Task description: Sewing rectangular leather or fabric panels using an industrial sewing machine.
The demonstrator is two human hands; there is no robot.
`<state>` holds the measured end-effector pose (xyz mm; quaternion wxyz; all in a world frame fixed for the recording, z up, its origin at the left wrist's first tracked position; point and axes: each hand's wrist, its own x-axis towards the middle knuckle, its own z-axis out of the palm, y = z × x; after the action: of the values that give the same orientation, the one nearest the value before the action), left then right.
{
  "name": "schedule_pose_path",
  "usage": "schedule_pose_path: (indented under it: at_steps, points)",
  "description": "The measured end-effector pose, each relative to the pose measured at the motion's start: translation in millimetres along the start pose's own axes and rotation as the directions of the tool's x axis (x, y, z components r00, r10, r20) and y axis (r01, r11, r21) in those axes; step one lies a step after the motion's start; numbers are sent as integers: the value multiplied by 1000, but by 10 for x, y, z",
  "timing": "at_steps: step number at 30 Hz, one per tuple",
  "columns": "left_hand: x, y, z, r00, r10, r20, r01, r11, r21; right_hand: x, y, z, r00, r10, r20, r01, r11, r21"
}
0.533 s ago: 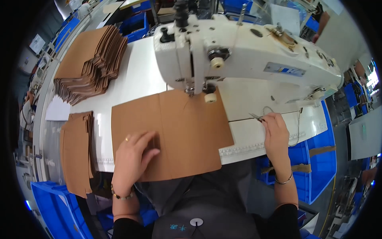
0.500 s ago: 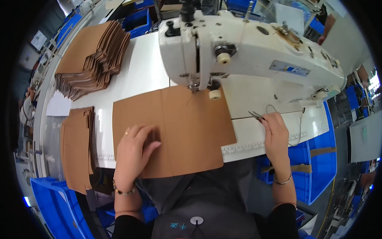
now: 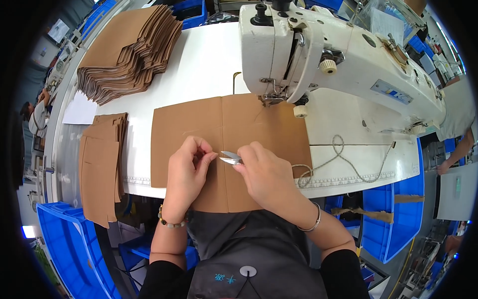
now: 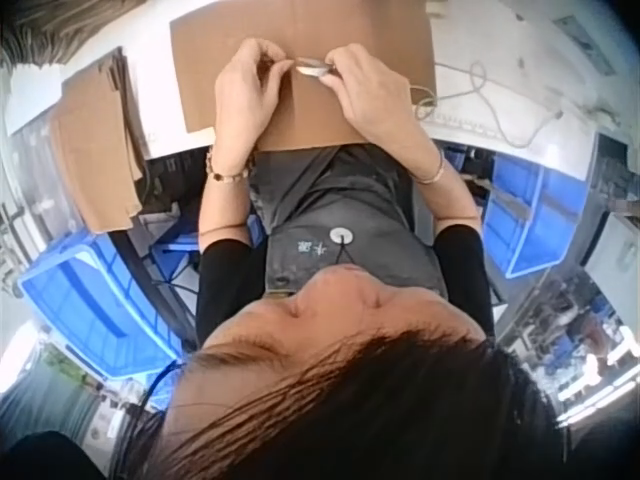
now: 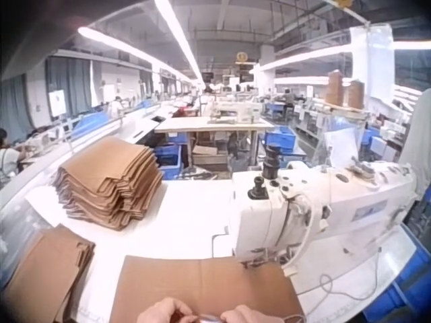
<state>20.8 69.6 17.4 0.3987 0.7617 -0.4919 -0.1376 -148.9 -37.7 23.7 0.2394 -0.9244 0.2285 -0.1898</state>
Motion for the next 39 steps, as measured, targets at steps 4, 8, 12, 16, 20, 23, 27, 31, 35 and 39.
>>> schedule_pose_path:
  at_steps: [4,8,12,16,20,23,27,31,35,39]
  points:
    - [-11,5,27,997,-26,-78,14,989,-147,47,-33,64,1000,8,-19,-9,998,-62]
    - [-25,9,45,996,-52,-79,35,979,-202,36,-43,93,999,-22,-34,18,993,-115]
    - [-98,0,8,995,-46,-90,28,982,-186,6,-28,117,997,-51,-63,43,991,-129]
    - [-370,-114,-409,953,-110,284,246,830,-501,-116,159,-78,984,77,-163,-93,991,-92]
    - [-693,-738,-977,668,67,741,360,843,-400,-454,784,-326,891,218,-398,-286,951,-118]
    - [-1068,-1121,-1033,632,-257,731,687,621,-376,-710,1157,-555,817,291,-497,-420,892,-168]
    - [-1617,-2500,-371,699,-653,291,637,754,161,-820,1332,-658,816,318,-482,-461,861,-214]
    - [-2238,-3546,159,550,-833,61,795,544,268,-758,1235,-539,836,322,-444,-449,867,-217]
    - [-2339,-3604,545,439,-897,-62,851,392,348,-828,1223,-588,822,322,-469,-469,850,-239]
    - [-2507,-3638,435,238,-969,-63,924,205,324,-742,1136,-448,834,320,-449,-461,853,-247]
